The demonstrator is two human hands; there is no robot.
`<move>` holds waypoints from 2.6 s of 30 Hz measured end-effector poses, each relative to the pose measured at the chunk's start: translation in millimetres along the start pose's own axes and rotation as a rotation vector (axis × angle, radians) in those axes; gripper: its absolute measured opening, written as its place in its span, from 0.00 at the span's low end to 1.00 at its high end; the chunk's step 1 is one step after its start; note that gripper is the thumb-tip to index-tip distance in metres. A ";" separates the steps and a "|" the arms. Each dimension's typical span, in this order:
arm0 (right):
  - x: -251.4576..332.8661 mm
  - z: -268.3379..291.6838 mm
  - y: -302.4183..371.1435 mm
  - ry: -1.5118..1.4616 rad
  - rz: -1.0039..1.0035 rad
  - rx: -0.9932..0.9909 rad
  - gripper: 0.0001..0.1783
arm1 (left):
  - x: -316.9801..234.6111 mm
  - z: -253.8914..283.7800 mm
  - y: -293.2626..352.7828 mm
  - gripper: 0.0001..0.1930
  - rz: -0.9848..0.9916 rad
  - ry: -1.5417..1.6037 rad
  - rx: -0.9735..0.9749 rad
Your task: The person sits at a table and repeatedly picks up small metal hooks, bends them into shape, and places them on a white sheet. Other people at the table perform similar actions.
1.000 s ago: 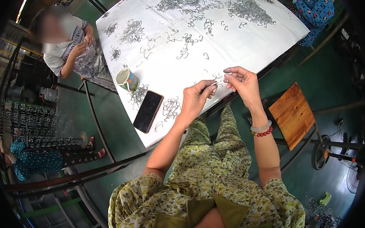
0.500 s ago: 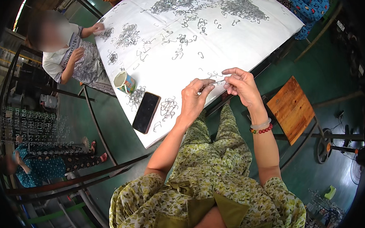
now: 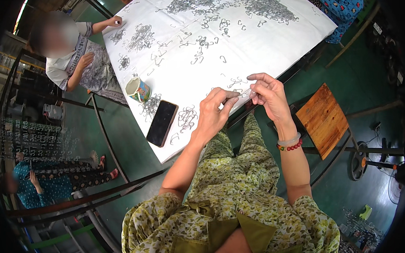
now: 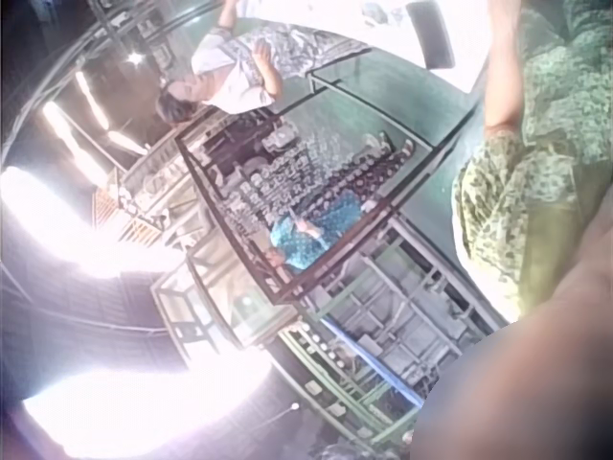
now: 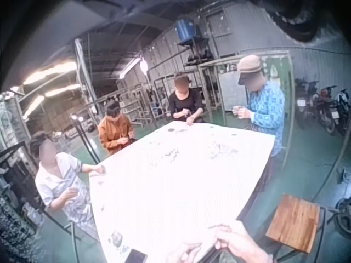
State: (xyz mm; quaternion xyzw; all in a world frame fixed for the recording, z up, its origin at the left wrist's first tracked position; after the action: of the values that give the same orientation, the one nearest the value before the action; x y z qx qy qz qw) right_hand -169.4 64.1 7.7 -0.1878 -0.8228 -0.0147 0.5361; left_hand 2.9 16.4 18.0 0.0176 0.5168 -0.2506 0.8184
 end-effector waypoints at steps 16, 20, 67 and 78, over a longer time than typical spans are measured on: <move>19.3 -20.1 13.4 0.467 0.136 0.062 0.12 | 2.9 -13.3 9.4 0.07 -0.129 -0.089 -0.163; 20.8 -20.7 13.1 0.520 0.090 0.137 0.11 | 3.2 -12.5 13.2 0.06 -0.109 -0.073 -0.141; -55.5 13.1 -66.8 -0.150 -0.138 -0.171 0.19 | 94.8 -5.3 -153.4 0.16 0.468 0.351 0.493; -77.0 19.4 -92.3 -0.156 -0.255 -0.079 0.13 | 68.8 -5.4 -118.6 0.06 0.023 -0.114 0.202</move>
State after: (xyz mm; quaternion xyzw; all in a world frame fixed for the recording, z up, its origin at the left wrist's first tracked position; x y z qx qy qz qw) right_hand -189.1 -39.8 -52.6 -0.1034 -0.8780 -0.1002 0.4565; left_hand -29.1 -112.6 -16.0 0.0918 0.4413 -0.2926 0.8433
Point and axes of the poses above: each hand's wrist, its own y-axis away from the middle knuckle, its own z-axis out of the back of the hand, x = y × z, the point moved 1 cm from there along -y, towards the middle knuckle, and after that the axes turned 14 degrees about z, right-handed, at the moved point
